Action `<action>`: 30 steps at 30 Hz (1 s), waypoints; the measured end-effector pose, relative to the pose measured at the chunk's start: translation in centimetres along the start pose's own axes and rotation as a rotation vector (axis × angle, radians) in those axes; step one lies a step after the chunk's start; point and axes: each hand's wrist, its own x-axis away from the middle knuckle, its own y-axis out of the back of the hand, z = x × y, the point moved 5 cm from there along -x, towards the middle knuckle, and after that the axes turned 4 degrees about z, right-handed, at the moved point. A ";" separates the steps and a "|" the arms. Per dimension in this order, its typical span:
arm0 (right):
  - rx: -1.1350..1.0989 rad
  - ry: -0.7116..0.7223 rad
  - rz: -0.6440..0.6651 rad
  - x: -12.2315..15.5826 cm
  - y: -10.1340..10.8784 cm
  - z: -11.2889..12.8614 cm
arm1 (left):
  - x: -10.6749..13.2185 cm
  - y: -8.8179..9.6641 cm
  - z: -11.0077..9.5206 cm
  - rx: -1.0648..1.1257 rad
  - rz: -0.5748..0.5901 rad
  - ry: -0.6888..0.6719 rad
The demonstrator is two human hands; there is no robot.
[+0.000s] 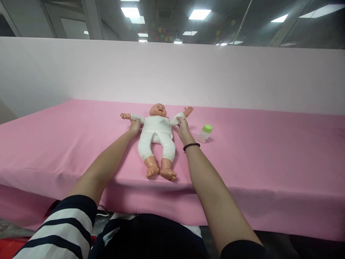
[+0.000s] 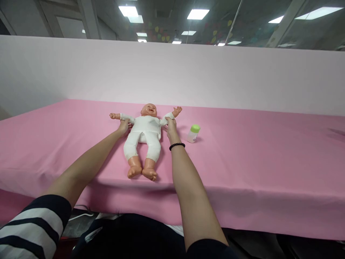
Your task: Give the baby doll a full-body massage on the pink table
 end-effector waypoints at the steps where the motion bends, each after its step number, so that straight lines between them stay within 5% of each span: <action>1: -0.003 -0.003 -0.001 0.0 0.0 0.0 | 0.0 0.0 0.0 -0.004 0.002 -0.004; 30: -0.008 -0.022 -0.012 -0.6 0.2 -0.3 | 0.8 -0.4 -0.5 -0.017 0.013 0.023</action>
